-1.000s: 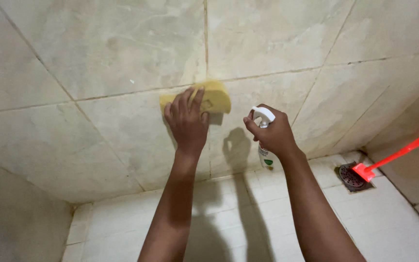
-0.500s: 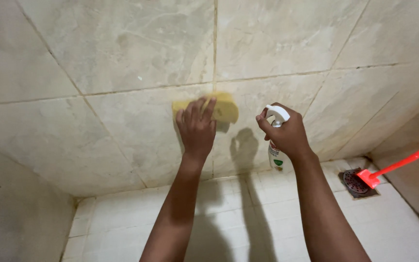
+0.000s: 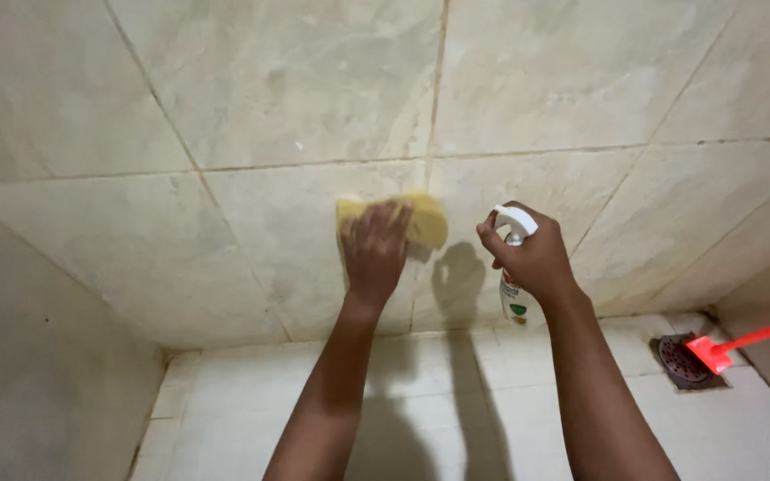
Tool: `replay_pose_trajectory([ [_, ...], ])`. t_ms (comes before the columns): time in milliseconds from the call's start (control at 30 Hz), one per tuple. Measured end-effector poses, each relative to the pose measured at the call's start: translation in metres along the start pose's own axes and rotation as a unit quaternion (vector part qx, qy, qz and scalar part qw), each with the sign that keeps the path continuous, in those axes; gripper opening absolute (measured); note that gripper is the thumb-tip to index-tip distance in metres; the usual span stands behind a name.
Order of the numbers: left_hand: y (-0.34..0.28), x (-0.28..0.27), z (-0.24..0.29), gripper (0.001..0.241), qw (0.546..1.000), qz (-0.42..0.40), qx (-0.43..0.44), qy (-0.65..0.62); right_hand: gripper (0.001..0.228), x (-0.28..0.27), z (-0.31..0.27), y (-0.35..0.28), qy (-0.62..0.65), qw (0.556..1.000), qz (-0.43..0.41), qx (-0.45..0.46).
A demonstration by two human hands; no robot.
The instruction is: The person scrubs a tiled wall with a yellow sponge while holding a spray bottle. The person repeatedly sprays the wall and scrubs the surface in a circular motion.
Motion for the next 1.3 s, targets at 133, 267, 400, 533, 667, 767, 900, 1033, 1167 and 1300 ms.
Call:
replay_pose_trajectory([
  [133,0.036,-0.028,-0.005,0.065,0.999,0.029,-0.041,-0.004,0.021,0.005,0.007,0.003,0.0,1.0,0.002,-0.004],
  [267,0.029,-0.022,-0.011,0.073,0.997,-0.01,-0.074,-0.026,0.02,0.011,0.013,0.005,-0.006,1.0,-0.003,-0.011],
  [400,0.017,-0.014,-0.011,0.076,0.994,-0.029,-0.088,-0.05,0.02,0.014,0.007,0.004,-0.016,1.0,-0.008,0.01],
  [533,0.017,-0.014,-0.01,0.074,0.995,-0.042,-0.078,-0.046,0.021,0.014,0.007,0.004,0.0,1.0,-0.006,0.009],
  [667,0.01,-0.018,-0.001,0.061,1.0,0.007,-0.022,0.011,0.02,0.015,0.004,0.006,-0.007,1.0,-0.009,-0.014],
  [767,0.017,-0.022,0.009,0.058,0.999,0.033,0.008,0.033,0.02,0.015,0.006,0.009,-0.008,1.0,-0.004,-0.021],
  [900,0.021,-0.011,0.012,0.06,0.997,0.025,0.0,0.078,0.019,0.016,0.014,0.012,0.021,0.999,-0.002,-0.041],
  [1033,0.004,0.015,0.001,0.073,0.989,-0.047,-0.002,0.141,0.018,0.02,0.02,0.014,0.023,0.999,-0.003,-0.03],
  [1167,0.005,0.016,0.003,0.074,0.994,-0.036,-0.023,0.102,0.018,0.02,0.031,0.018,0.004,1.0,0.0,0.0],
  [1300,0.002,0.018,0.001,0.083,0.997,-0.023,-0.021,0.065,0.017,0.024,0.038,0.021,0.027,1.0,-0.001,-0.011],
])
Point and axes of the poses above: each hand's wrist, its own y-axis towards the middle knuckle, its own x-axis out of the palm, z = x × y, the point moved 6 cm from there along y, towards the middle knuckle
